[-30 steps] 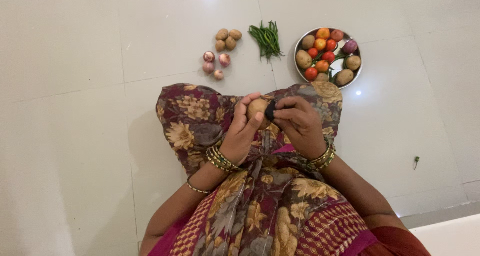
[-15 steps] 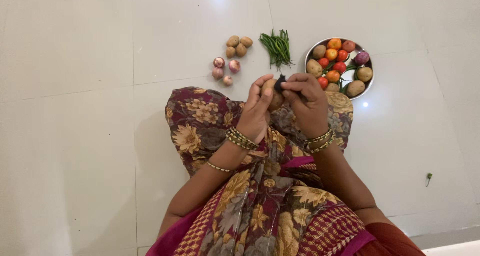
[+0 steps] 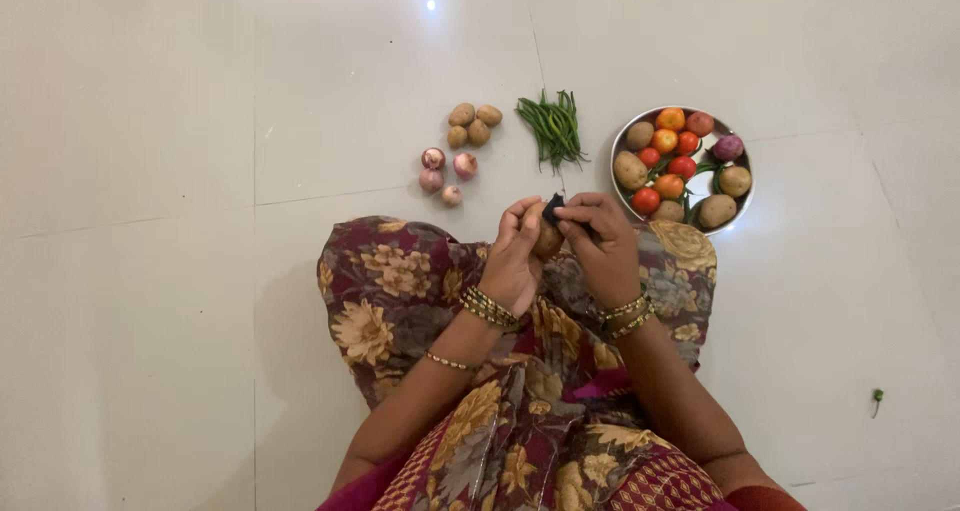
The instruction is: The person sits on the floor and uses a black cloth to rub and peel the skin off several potatoes. The person handles the potatoes one at a time, rubbing them with the cloth and placing the peeled potatoes back on the floor.
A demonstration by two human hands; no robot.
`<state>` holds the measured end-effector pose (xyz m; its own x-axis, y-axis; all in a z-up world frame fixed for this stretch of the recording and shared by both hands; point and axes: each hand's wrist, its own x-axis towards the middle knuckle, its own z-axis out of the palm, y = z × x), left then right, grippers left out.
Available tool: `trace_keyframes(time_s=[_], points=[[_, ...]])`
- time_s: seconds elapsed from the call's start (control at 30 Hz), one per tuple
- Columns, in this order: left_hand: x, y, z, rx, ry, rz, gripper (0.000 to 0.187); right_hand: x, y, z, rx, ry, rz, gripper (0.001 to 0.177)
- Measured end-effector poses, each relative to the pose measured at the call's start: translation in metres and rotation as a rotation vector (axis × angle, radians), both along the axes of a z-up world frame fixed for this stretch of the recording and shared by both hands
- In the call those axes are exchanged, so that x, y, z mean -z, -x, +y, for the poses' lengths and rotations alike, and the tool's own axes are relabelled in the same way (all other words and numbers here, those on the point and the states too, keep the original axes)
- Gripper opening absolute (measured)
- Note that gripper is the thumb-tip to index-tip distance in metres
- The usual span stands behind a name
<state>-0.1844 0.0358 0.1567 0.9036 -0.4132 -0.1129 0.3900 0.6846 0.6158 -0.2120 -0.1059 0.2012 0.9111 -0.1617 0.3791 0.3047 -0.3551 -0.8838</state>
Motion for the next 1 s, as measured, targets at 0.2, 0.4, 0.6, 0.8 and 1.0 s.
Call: trace_keyframes(time_s=[0.2,0.4,0.6,0.8,1.0], points=[[0.051,-0.08,-0.009,0.066,-0.213,0.022,0.039,0.039,-0.079,-0.018,0.0,0.194,0.039,0.017],[0.096,-0.145,-0.026,0.071,-0.229,0.042,0.046,0.065,-0.15,-0.022,0.025,0.201,0.022,0.014],[0.13,-0.181,-0.035,0.104,-0.076,0.045,0.072,0.094,-0.177,-0.02,-0.013,0.431,-0.184,0.01],[0.141,-0.199,-0.042,0.032,0.077,0.146,0.08,0.119,-0.164,-0.018,-0.043,0.6,-0.384,0.013],[0.143,-0.203,-0.04,-0.047,-0.019,0.192,0.081,0.129,-0.154,-0.012,-0.054,0.699,-0.332,0.016]])
